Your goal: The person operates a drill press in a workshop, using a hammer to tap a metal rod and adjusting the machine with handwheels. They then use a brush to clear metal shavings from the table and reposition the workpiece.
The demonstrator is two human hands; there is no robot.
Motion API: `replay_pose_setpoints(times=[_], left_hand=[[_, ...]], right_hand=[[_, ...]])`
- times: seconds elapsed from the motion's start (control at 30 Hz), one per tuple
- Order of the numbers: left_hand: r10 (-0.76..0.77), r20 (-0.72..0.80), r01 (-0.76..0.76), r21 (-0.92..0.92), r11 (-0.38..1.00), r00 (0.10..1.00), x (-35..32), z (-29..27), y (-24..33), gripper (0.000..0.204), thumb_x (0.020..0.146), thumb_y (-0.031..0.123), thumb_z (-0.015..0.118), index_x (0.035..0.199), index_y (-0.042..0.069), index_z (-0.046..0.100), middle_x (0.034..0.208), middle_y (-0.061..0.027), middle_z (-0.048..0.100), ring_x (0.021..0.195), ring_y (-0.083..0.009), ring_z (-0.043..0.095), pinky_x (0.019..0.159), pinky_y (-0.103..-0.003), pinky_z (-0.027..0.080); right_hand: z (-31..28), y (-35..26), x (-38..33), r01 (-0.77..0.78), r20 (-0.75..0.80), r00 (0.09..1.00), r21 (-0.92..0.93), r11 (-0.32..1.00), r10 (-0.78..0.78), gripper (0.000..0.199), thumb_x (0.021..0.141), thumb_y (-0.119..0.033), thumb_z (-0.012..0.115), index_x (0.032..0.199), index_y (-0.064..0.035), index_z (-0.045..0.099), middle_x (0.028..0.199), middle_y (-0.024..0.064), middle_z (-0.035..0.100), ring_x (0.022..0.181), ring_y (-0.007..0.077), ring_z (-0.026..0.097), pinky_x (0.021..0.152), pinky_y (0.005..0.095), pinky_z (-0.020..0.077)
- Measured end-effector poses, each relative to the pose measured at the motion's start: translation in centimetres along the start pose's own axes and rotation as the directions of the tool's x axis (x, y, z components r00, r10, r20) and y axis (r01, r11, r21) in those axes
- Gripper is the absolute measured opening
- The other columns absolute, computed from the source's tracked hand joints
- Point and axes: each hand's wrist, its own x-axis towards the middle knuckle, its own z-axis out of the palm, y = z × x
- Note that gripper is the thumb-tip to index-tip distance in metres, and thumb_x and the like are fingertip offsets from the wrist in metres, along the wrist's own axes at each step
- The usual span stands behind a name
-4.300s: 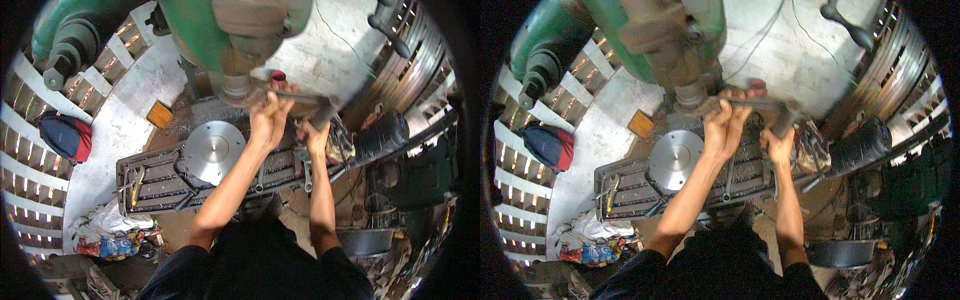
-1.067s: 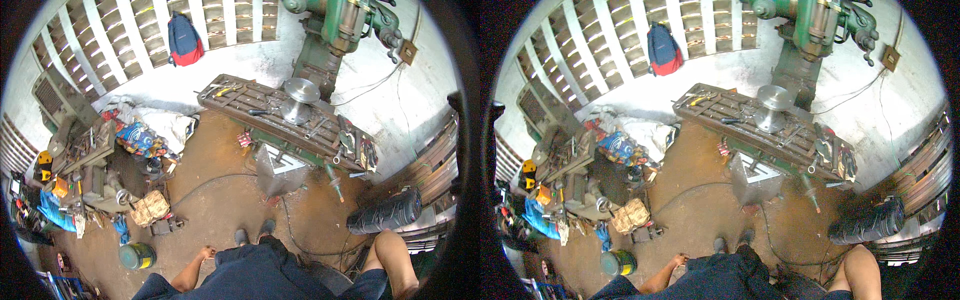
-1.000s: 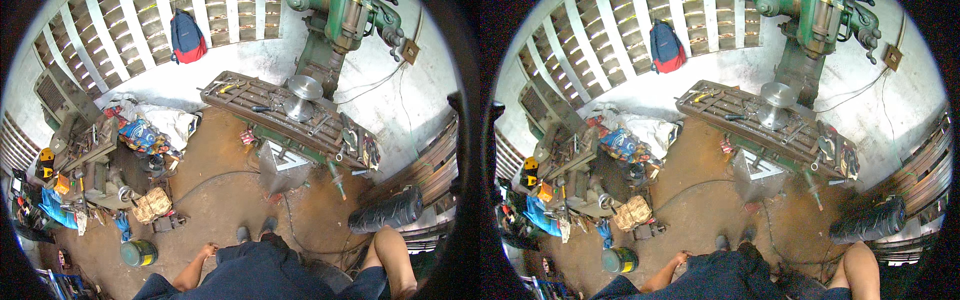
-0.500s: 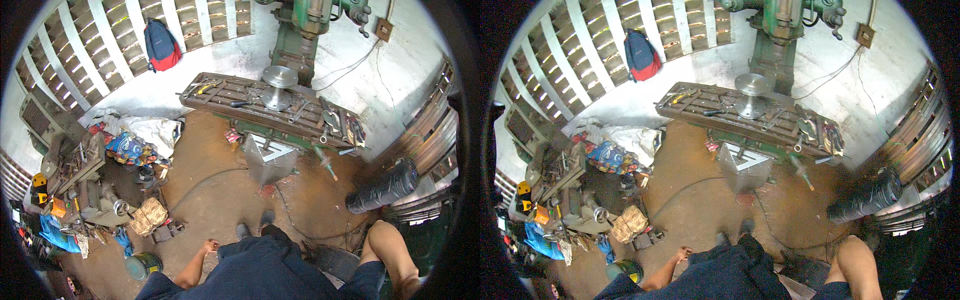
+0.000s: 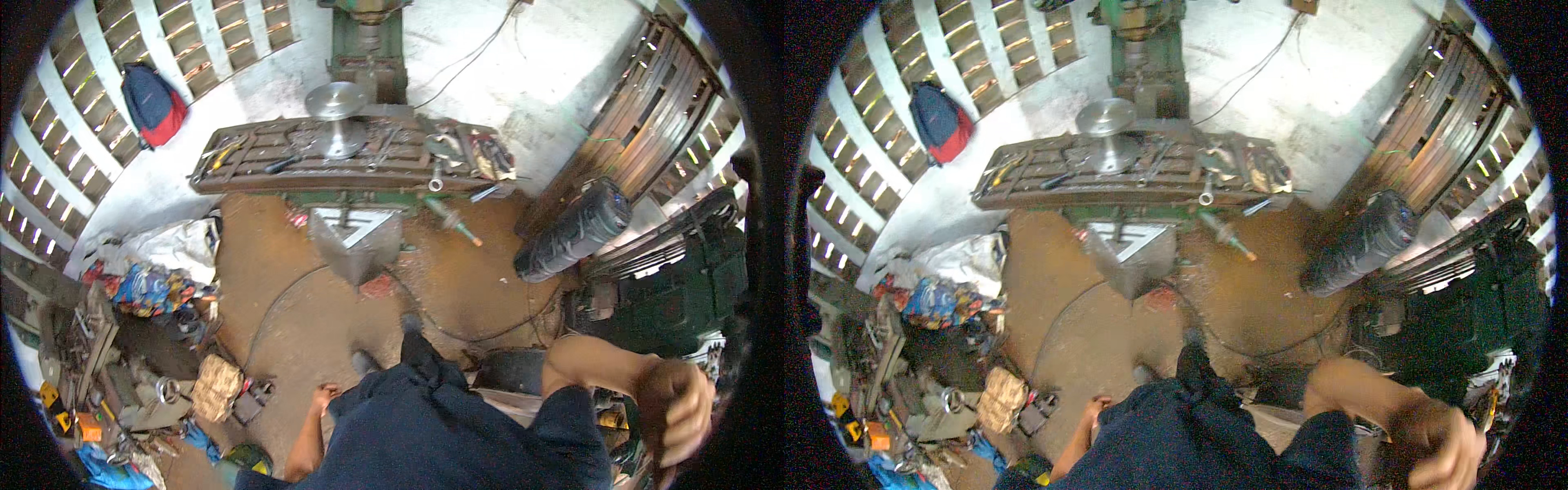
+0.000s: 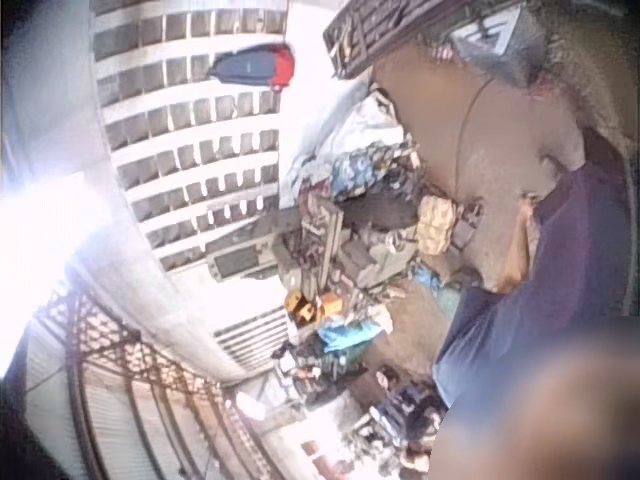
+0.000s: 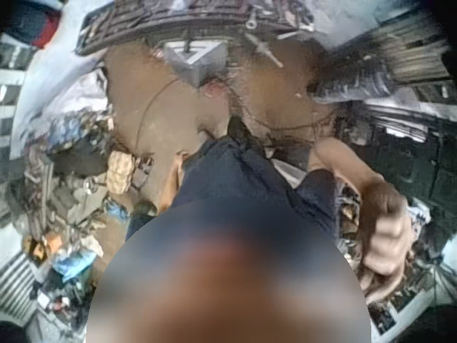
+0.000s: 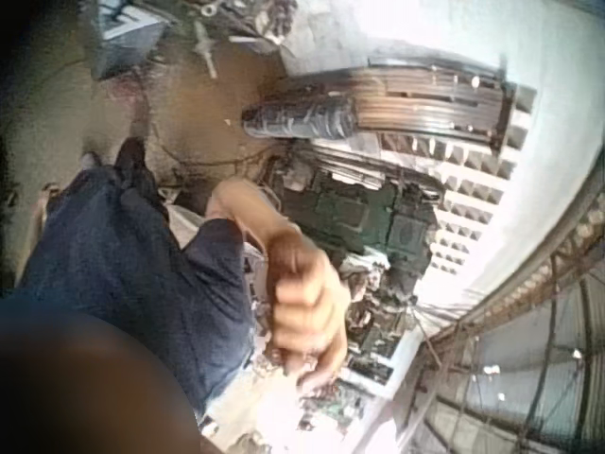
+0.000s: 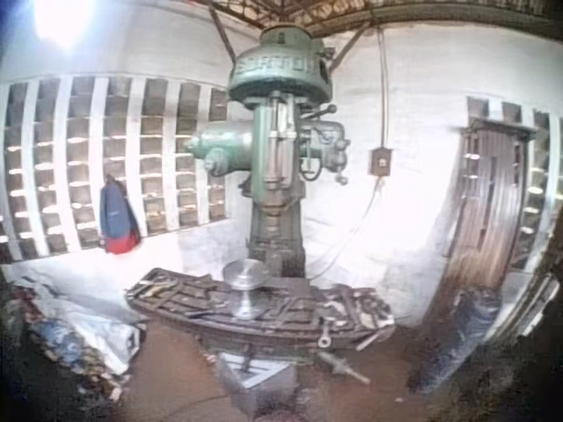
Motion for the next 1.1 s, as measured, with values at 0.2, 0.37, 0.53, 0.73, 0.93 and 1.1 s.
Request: replay_pose_setpoints(times=[0.2,0.37,0.53,0.73,0.93,1.1], left_hand=[[-0.087,0.004,0.083,0.258,0.963,0.996,0.6,0.6,-0.6,0.029,0.082,0.004,0.049,0.108,-0.007,0.058,0.09,-0.0167,0.066,0.074,-0.0247,0.063,0.059,-0.035,0.052],[-0.028,-0.048,0.048,0.5,0.865,0.998,2.2,4.4,3.0,0.026,0.087,0.007,0.05,0.108,-0.003,0.06,0.093,-0.0147,0.067,0.072,-0.0217,0.063,0.055,-0.029,0.051],[0.004,-0.172,0.011,0.088,0.996,0.985,4.0,13.1,9.2,0.026,0.09,0.004,0.042,0.111,-0.003,0.056,0.098,-0.0151,0.067,0.078,-0.0229,0.065,0.067,-0.033,0.056],[0.285,-0.023,-0.285,-0.011,0.959,0.958,4.5,25.5,19.5,0.028,0.09,-0.004,0.04,0.113,-0.004,0.054,0.093,-0.0117,0.064,0.082,-0.0228,0.065,0.071,-0.032,0.054],[0.48,0.151,-0.502,0.18,0.846,0.864,1.0,38.7,28.8,0.022,0.094,0.005,0.051,0.115,-0.002,0.056,0.1,-0.0103,0.066,0.092,-0.0207,0.063,0.079,-0.032,0.051],[0.583,0.299,-0.651,0.439,0.619,0.755,-2.6,47.5,35.9,0.017,0.096,0.01,0.051,0.104,-0.001,0.061,0.098,-0.009,0.066,0.092,-0.0174,0.061,0.085,-0.031,0.047]], right_hand=[[-8.6,3.3,-7.2,-0.242,-0.129,0.969,-0.365,0.899,0.209,0.029,0.087,-0.031,0.065,0.107,-0.0126,0.057,0.071,0.0029,0.054,0.062,0.0138,0.043,0.056,0.0306,0.029],[-16.4,10.5,-11.1,-0.629,-0.472,0.762,-0.381,0.677,0.443,0.044,0.087,-0.035,0.065,0.111,0.0011,0.055,0.066,0.0009,0.048,0.059,0.0119,0.043,0.058,0.0289,0.0335],[-24.2,15.8,-16.5,-0.861,-0.607,0.482,-0.194,0.471,0.631,0.03,0.088,-0.023,0.063,0.106,0.0004,0.062,0.071,-0.0004,0.054,0.064,0.0072,0.047,0.057,0.0227,0.0356],[-29.4,18.1,-28.8,-0.998,-0.551,0.059,-0.051,0.037,0.832,0.02,0.086,-0.013,0.065,0.104,-0.0036,0.066,0.089,0.0005,0.064,0.077,0.009,0.055,0.071,0.0235,0.043],[-33.3,16.3,-34.9,-0.972,-0.56,-0.028,-0.176,-0.153,0.828,0.019,0.086,-0.014,0.067,0.102,-0.0036,0.065,0.083,0.0021,0.059,0.077,0.0121,0.053,0.071,0.0279,0.0434],[-39.1,12.9,-33.9,-0.898,-0.665,0.015,-0.338,-0.283,0.747,0.019,0.086,-0.016,0.067,0.101,-0.005,0.065,0.09,0.0106,0.067,0.082,0.019,0.062,0.078,0.0323,0.0481]])
